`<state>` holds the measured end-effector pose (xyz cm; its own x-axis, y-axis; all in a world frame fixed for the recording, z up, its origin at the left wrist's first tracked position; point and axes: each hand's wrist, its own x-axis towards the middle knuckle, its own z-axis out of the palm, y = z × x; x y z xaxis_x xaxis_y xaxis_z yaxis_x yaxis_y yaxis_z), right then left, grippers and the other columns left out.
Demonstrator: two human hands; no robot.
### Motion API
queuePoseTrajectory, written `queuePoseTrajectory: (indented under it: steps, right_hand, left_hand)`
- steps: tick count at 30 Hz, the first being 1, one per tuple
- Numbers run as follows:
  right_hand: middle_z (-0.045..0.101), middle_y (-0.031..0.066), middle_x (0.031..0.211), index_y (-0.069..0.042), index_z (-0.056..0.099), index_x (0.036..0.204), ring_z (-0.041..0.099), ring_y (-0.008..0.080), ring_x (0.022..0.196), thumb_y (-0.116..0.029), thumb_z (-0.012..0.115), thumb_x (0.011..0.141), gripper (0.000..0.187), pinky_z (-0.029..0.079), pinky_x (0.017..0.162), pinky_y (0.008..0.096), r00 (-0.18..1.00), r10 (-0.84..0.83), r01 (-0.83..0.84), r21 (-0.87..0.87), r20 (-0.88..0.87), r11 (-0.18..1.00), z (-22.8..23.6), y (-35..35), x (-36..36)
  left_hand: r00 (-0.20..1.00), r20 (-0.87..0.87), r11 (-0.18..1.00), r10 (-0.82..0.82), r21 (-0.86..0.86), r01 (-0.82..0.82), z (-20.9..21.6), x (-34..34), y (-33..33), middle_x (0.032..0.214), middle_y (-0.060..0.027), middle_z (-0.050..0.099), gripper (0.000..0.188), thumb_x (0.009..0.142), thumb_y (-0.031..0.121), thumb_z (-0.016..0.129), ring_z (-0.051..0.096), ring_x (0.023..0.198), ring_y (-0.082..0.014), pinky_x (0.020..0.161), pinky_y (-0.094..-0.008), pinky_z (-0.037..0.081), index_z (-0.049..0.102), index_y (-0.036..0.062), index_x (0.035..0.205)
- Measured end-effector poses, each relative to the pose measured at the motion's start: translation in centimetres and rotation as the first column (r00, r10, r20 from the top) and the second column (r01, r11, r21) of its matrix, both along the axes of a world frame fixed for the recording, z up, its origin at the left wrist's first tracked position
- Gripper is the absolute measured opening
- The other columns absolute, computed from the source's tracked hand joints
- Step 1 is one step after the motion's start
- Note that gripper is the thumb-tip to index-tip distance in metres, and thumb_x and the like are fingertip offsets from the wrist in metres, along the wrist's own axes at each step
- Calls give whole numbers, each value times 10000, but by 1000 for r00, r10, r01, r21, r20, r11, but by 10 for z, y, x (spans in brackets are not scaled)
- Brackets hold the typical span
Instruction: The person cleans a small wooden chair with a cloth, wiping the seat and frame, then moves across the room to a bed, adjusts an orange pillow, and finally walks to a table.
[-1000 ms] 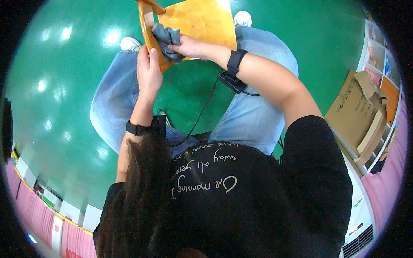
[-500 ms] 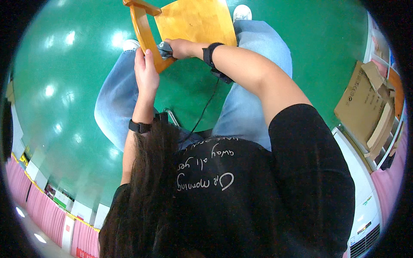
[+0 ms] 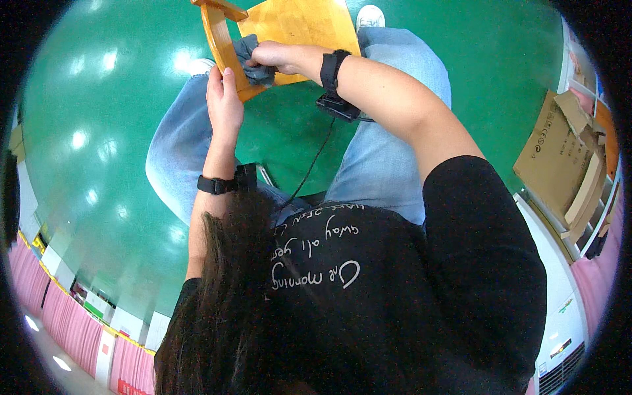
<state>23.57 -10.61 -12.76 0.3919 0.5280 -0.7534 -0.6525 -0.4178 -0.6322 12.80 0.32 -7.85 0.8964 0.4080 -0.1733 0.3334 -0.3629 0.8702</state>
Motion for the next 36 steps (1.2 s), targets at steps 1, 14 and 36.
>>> queuePoseTrajectory:
  steps: [1, 14, 36]
  right_hand:
    - [571, 73, 967, -9, 531, 1032, 538, 164, 874, -105, 503, 830, 225, 415, 800, 297, 1000, 28, -28, -65, -1, 997, 4, -1, 2]
    - [568, 208, 1012, -6, 438, 1128, 560, 319, 943, -192, 563, 770, 423, 447, 786, 383, 649, 280, -69, -312, 708, 948, 61, -18, -53]
    - [554, 247, 970, 12, 326, 1146, 548, 369, 935, -137, 545, 766, 463, 440, 784, 399, 703, 57, 270, -339, 709, 901, 78, -17, -125]
  left_hand:
    - [1000, -14, 1000, -1, -21, 1, 2, 0, -1, 892, -180, 559, 329, 888, 273, 398, 550, 808, -310, 705, -382, 424, 490, 4, 1053]
    - [999, 36, 999, 0, -34, 1, 2, -14, -6, 972, -218, 554, 406, 897, 307, 312, 534, 910, -353, 762, -391, 411, 465, -1, 1112]
    - [998, 69, 815, 12, -579, 30, 1, -25, -18, 1067, -89, 511, 544, 895, 473, 305, 479, 976, -180, 871, -305, 360, 396, 33, 1203]
